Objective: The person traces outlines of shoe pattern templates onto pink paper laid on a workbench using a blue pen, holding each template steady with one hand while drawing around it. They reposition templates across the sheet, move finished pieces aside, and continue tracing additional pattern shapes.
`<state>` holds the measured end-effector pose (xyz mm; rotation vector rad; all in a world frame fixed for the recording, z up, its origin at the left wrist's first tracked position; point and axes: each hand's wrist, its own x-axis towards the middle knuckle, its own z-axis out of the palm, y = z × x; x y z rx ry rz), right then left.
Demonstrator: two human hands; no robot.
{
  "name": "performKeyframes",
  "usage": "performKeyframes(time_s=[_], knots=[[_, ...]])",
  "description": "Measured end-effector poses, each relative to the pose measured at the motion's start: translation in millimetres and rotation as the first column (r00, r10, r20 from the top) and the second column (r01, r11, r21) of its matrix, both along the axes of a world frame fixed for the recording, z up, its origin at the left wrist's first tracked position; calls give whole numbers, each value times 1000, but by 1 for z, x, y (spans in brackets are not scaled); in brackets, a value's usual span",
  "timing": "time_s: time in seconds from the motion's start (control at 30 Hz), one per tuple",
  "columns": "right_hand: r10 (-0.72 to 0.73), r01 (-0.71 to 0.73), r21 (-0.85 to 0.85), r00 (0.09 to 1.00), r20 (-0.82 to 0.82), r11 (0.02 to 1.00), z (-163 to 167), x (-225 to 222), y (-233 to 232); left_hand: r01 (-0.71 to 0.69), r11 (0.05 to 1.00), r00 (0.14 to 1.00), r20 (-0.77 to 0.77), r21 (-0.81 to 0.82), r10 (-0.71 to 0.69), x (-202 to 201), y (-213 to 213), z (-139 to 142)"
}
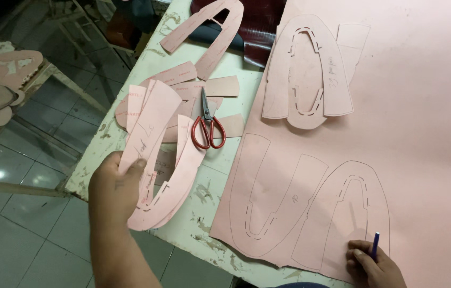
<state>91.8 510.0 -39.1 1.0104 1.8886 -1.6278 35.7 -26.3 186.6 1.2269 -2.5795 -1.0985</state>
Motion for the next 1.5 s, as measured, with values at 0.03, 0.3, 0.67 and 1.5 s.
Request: performKeyframes(time_s=[0.03, 0.3, 0.67, 1.5], knots=[[7, -7, 14, 1000, 3, 1000, 2, 1, -1, -13, 996, 1000, 25, 91, 11, 6, 3, 13], [-8, 7, 28, 1000, 21, 1000, 19, -3, -12, 107, 994, 993, 40, 35, -108, 51, 27, 69], [-18, 18, 16, 1000, -11, 1000, 7, 4, -6, 642, 629, 663, -94, -438, -742, -20, 147, -108], [67, -64, 60, 996, -50, 996, 20, 9, -3, -3, 994, 981, -191, -107, -17, -11, 50, -184]])
